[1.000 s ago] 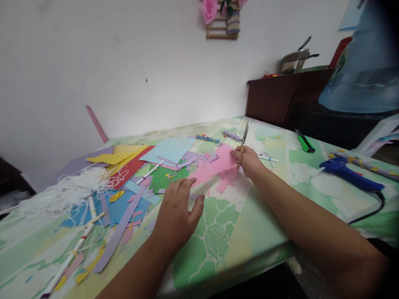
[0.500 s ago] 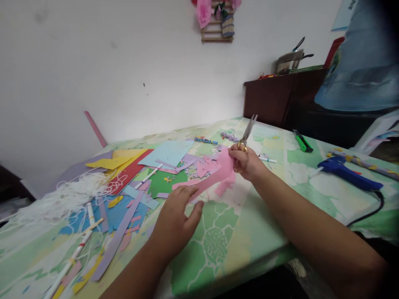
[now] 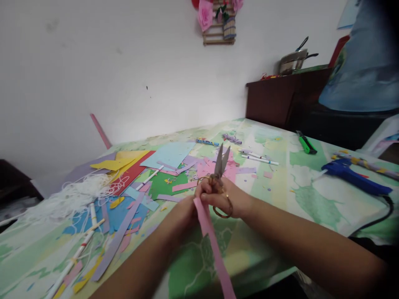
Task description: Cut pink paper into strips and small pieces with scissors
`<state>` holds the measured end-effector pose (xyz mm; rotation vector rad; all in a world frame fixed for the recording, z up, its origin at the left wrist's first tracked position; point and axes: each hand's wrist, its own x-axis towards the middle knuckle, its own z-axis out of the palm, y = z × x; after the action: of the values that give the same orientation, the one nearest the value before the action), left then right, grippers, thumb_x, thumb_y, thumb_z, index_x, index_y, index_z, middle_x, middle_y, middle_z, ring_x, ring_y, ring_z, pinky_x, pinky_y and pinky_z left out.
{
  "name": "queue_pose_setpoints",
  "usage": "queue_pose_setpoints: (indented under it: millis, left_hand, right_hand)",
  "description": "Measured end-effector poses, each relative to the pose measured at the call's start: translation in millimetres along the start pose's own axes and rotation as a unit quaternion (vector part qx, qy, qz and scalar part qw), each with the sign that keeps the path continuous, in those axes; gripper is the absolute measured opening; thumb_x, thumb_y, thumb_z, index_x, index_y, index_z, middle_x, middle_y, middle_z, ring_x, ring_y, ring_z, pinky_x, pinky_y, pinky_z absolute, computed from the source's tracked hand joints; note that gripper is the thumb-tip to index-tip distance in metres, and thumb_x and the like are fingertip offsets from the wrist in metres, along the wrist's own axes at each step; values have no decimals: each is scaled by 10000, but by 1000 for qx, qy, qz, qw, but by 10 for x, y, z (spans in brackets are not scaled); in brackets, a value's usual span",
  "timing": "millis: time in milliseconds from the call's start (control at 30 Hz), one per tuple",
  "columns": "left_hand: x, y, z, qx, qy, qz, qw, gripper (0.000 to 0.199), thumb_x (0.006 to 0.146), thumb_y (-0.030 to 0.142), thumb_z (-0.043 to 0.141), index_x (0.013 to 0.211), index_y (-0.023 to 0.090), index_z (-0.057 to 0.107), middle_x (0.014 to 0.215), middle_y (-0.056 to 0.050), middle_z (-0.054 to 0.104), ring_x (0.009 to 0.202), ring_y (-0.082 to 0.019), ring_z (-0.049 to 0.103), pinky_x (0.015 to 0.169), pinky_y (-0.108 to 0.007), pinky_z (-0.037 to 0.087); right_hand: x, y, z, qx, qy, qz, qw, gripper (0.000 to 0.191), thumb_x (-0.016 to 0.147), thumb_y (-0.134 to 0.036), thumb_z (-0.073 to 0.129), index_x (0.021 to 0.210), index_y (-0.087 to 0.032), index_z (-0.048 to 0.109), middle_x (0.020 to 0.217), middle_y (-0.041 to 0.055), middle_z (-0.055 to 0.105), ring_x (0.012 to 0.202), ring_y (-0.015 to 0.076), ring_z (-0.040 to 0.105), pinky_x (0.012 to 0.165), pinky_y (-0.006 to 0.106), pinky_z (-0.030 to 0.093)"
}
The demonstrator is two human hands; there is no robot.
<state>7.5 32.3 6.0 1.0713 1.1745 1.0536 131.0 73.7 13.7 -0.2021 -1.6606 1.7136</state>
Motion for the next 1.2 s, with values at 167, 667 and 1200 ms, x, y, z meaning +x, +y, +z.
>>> queue_pose_setpoints:
  millis: [167,667,1200]
  left_hand:
    - [-83,-7,9,-148,-64,-50,986,300,722,431,358,761,184,524,613,8,509,528,-86,482,540,-230,408]
    - [-231,93,-58,-107,-67,-90,988,276,686,386,477,858,175,522,720,-16,549,506,-58,477,459,-172,371]
    - [-158,193,-204,-200,175,97,959,155,599,172,592,729,139,515,596,21,548,519,-71,509,478,-175,401]
  right_hand:
    - [-15,51,74,24,25,10,999,248,657,-279,523,637,-201,289,735,-24,491,394,61,441,368,228,375]
    - [2,35,-38,-104,61,-32,992,209,662,-184,518,588,-175,323,711,12,512,591,87,455,533,227,369]
    - [-14,160,-23,-519,114,138,836,329,674,-505,404,649,-177,420,581,-23,469,501,85,391,430,191,246]
